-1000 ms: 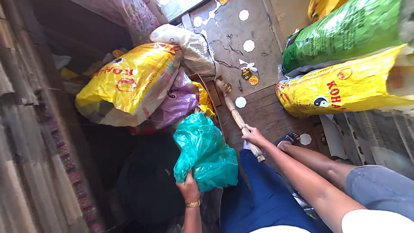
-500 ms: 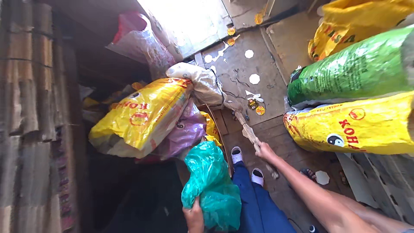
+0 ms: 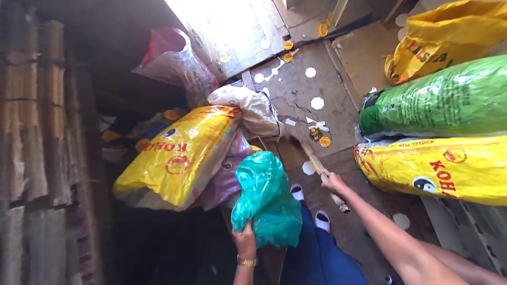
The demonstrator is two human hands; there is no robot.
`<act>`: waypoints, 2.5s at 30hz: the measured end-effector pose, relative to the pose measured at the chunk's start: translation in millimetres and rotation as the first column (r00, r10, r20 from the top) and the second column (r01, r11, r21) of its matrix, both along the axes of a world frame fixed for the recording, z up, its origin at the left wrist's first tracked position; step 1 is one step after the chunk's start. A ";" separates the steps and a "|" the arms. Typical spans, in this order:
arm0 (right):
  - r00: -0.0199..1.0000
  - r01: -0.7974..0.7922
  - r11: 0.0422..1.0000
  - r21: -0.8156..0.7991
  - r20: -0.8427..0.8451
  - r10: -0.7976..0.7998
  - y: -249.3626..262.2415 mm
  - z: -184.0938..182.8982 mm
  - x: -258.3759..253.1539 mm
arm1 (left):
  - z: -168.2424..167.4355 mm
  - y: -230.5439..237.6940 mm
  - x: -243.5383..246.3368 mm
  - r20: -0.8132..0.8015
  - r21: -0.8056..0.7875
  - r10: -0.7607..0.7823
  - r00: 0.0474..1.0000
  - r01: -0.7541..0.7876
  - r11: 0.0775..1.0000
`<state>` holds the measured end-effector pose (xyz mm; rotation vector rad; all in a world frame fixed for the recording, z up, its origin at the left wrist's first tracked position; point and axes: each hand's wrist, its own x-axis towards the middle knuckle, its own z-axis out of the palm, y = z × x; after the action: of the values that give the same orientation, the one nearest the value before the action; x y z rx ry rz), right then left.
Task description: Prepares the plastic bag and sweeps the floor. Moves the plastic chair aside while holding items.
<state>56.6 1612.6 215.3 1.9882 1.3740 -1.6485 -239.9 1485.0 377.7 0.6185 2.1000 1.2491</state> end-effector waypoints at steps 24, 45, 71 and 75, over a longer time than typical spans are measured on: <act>0.957 0.261 0.935 -0.239 -0.062 -0.283 -99.4 109.9 72.6 | 4.8 85.5 -13.3 -0.013 0.051 -0.079 0.997 0.079 0.996; 0.534 0.816 0.473 -0.333 0.118 -0.837 -281.8 165.8 71.4 | 23.6 143.2 20.4 -0.050 0.003 -0.378 0.925 0.378 0.926; -0.062 0.914 -0.030 -0.405 -0.067 -0.996 -7.9 24.6 88.5 | 25.8 186.3 78.5 -0.124 0.037 -0.291 0.949 0.298 0.954; -0.184 0.841 -0.041 -0.540 -0.214 -0.959 45.6 1.6 101.4 | 20.4 201.9 95.2 -0.134 -0.013 -0.278 0.951 0.279 0.960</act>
<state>158.0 1658.2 216.9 2.5309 -0.9267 -2.8961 -144.7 1686.9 398.2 0.9898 2.0292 1.0801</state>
